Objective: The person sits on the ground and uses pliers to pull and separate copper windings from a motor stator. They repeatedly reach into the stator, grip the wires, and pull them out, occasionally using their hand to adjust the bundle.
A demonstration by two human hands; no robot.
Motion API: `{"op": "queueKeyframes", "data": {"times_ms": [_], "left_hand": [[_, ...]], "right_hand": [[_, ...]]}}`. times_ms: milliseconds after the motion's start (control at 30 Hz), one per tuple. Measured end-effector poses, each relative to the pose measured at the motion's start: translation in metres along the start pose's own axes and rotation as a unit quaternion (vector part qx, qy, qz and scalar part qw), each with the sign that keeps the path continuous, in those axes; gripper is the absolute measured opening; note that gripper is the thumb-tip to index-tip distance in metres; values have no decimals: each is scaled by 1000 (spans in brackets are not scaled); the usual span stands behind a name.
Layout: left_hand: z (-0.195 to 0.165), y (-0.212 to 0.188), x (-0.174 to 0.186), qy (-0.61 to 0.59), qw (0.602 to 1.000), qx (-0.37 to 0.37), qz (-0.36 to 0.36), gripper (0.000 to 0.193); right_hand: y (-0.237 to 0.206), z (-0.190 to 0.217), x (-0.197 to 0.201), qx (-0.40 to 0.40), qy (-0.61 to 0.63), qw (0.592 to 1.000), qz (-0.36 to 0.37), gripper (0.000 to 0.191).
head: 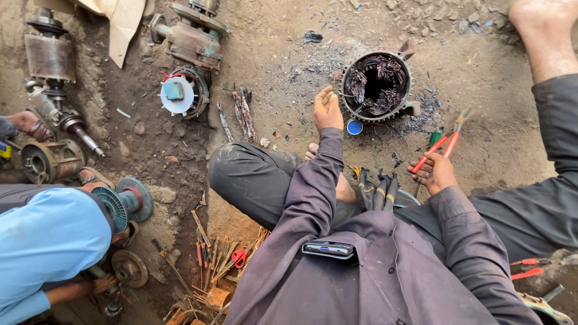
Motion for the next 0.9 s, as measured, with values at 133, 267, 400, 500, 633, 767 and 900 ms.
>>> {"op": "queueKeyframes", "data": {"times_ms": [133,267,400,500,633,767,900], "left_hand": [[4,-1,0,17,1000,11,2,31],[6,-2,-1,16,1000,23,8,31],[3,-1,-2,-10,1000,4,10,30],[5,0,-2,6,1000,11,10,30],[3,0,-2,-2,1000,4,11,29],[5,-2,-2,4,1000,17,15,29],[3,-3,-4,-14,1000,4,21,28]], "right_hand": [[0,-2,1,-4,-8,1000,-6,40],[-1,-3,0,-6,-6,1000,-3,44],[-1,-2,-1,-5,-10,1000,0,44],[0,-1,-2,-8,-8,1000,1,45],[0,0,-3,-8,-16,1000,4,46],[0,-1,-3,-4,-16,1000,9,46],[0,-3,-1,-9,-11,1000,8,43]]}}
Point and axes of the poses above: each hand's wrist, its own y-axis towards the middle knuckle, its own x-axis out of the back of the hand, z = x × y, the point moved 10 cm from there along y, towards the middle knuckle, and after that the axes turned 7 degrees about z, right-handed, at the moved point
